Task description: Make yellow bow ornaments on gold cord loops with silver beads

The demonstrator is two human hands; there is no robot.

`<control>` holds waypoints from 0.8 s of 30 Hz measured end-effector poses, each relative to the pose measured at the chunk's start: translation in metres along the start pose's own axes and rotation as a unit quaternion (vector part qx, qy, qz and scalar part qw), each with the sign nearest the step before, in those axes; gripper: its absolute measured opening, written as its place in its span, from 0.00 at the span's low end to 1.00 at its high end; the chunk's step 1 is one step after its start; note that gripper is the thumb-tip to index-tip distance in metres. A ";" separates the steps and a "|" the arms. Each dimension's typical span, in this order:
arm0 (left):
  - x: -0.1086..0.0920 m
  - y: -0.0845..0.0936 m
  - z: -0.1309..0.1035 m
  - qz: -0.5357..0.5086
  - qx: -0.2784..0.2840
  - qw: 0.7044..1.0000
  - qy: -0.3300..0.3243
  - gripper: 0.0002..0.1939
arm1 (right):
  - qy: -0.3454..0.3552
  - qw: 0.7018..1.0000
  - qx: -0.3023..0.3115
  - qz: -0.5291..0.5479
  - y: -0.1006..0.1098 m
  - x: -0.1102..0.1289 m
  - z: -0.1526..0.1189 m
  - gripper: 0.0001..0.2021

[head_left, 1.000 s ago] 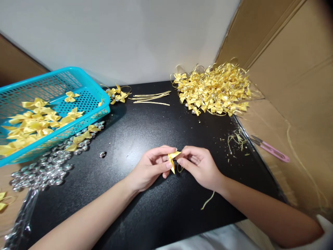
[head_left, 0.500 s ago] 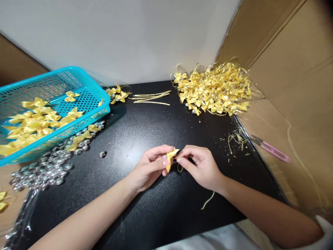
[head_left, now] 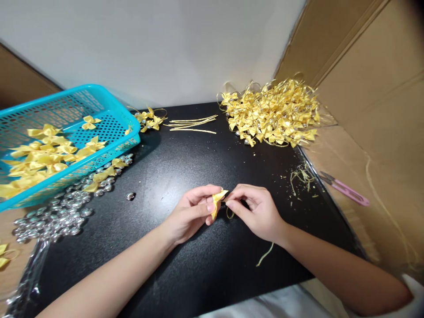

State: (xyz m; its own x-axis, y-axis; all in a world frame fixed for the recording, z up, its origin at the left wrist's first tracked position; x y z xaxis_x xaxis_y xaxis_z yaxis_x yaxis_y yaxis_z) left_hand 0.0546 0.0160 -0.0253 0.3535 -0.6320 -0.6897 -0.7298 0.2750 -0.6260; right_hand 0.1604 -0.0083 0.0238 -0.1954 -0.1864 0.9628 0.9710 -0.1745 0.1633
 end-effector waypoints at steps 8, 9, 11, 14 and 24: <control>0.000 -0.003 -0.001 -0.002 -0.001 1.000 0.008 0.13 | 0.012 1.000 0.004 -0.014 0.000 0.003 -0.001 0.07; 0.000 -0.003 -0.001 -0.004 -0.002 1.000 0.012 0.13 | 0.011 1.000 0.006 -0.014 0.000 0.003 -0.001 0.07; 0.002 -0.004 -0.001 -0.005 -0.002 1.000 0.020 0.13 | 0.011 1.000 0.008 -0.008 -0.001 0.002 -0.001 0.06; 0.003 -0.006 -0.002 -0.006 0.012 1.000 0.026 0.13 | 0.008 1.000 0.008 0.010 -0.001 0.002 -0.001 0.06; 0.004 -0.012 -0.003 -0.009 0.036 0.999 0.029 0.11 | -0.012 0.998 0.018 0.059 -0.006 -0.004 0.000 0.06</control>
State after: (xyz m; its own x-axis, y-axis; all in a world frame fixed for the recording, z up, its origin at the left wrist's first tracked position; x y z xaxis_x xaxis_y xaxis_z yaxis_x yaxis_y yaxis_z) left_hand 0.0628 0.0078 -0.0191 0.3294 -0.6780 -0.6571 -0.6796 0.3130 -0.6635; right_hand 0.1552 -0.0065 0.0193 -0.0771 -0.1794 0.9808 0.9914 -0.1178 0.0564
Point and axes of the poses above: each hand's wrist, its own z-axis towards the middle knuckle, its own y-axis out of the back of the hand, x = y × z, the point moved 10 cm from there along z, towards the middle knuckle, and after that the axes turned 8 degrees about -x, right-handed, at the moved point
